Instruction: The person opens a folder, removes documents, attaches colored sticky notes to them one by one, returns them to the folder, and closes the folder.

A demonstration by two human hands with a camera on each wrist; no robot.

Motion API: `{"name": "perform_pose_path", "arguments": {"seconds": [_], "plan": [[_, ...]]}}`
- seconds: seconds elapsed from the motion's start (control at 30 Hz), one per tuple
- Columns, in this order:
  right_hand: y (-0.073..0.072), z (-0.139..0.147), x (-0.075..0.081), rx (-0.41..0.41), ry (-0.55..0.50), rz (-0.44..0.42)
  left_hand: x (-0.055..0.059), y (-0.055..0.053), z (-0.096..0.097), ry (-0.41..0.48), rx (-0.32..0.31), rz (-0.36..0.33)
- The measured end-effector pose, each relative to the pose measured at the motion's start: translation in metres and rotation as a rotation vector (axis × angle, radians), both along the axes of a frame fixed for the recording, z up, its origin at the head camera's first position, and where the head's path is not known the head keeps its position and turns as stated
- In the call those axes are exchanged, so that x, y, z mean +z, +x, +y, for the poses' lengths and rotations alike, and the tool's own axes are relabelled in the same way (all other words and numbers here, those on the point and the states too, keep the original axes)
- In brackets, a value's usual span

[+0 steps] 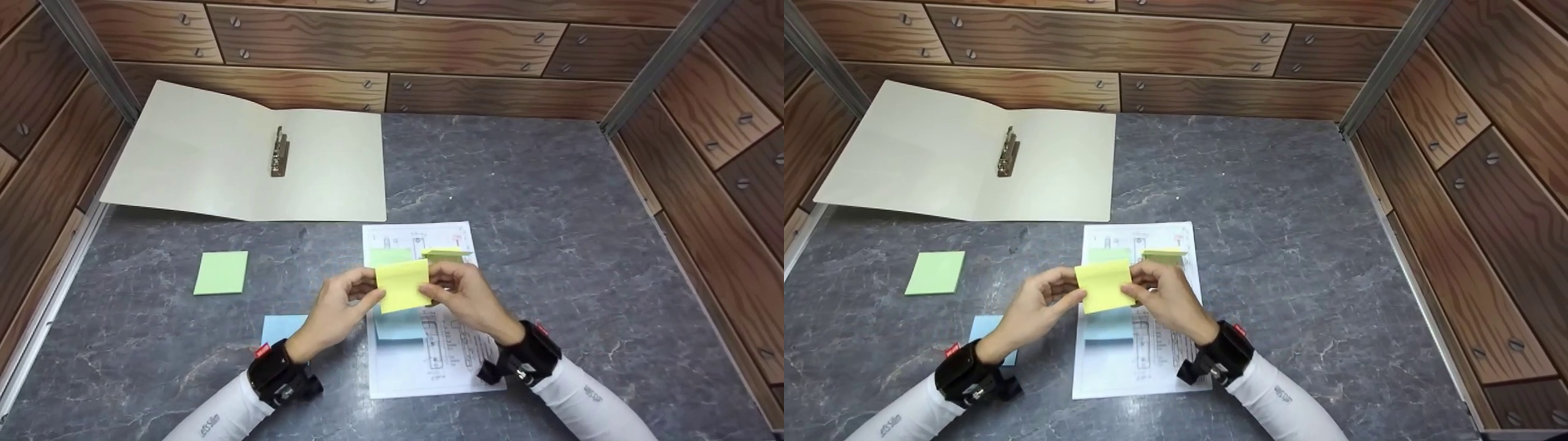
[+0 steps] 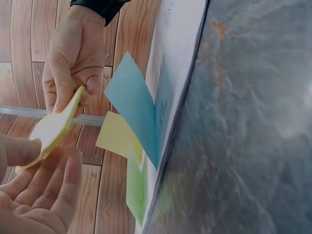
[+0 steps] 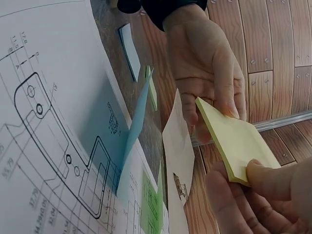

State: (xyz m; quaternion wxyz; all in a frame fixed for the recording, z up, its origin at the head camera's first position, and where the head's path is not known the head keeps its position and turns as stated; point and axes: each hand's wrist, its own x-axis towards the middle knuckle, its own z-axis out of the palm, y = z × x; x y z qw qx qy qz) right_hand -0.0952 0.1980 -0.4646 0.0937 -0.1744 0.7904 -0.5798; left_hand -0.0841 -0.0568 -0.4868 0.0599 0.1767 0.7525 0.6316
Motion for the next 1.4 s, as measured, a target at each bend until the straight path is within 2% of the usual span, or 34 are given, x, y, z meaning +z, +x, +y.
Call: {"name": "perform_pose_path", "arguments": {"seconds": [0.1,0.17,0.23,0.37,0.47,0.57,0.83,1.07,1.27,1.4], "plan": [[0.004,-0.001,-0.001,-0.017,0.031,0.032,0.002,0.000,0.003,0.049,0.013,-0.022],[0.006,-0.002,-0.002,-0.050,0.074,0.096,0.004,0.000,0.004,0.072,0.017,-0.034],[0.007,-0.003,-0.002,-0.099,0.137,0.216,0.006,-0.001,0.005,0.087,0.016,-0.045],[0.007,-0.004,-0.001,-0.209,0.269,0.533,0.008,-0.002,0.006,0.105,0.007,-0.069],[0.007,-0.004,0.002,-0.207,0.337,0.720,0.010,-0.003,0.006,0.123,-0.011,-0.091],[0.006,-0.003,0.003,-0.156,0.382,0.836,0.011,-0.004,0.007,0.132,-0.030,-0.113],[0.006,-0.005,-0.002,-0.034,0.407,0.945,0.013,-0.006,0.008,0.123,-0.054,-0.112],[0.009,-0.010,-0.007,0.081,0.435,1.003,0.009,-0.009,0.008,0.160,-0.143,-0.149],[0.010,-0.014,-0.006,0.097,0.481,1.065,0.007,-0.010,0.008,0.186,-0.162,-0.180],[0.009,-0.015,-0.006,0.089,0.470,1.068,0.008,-0.011,0.008,0.186,-0.161,-0.188]]}}
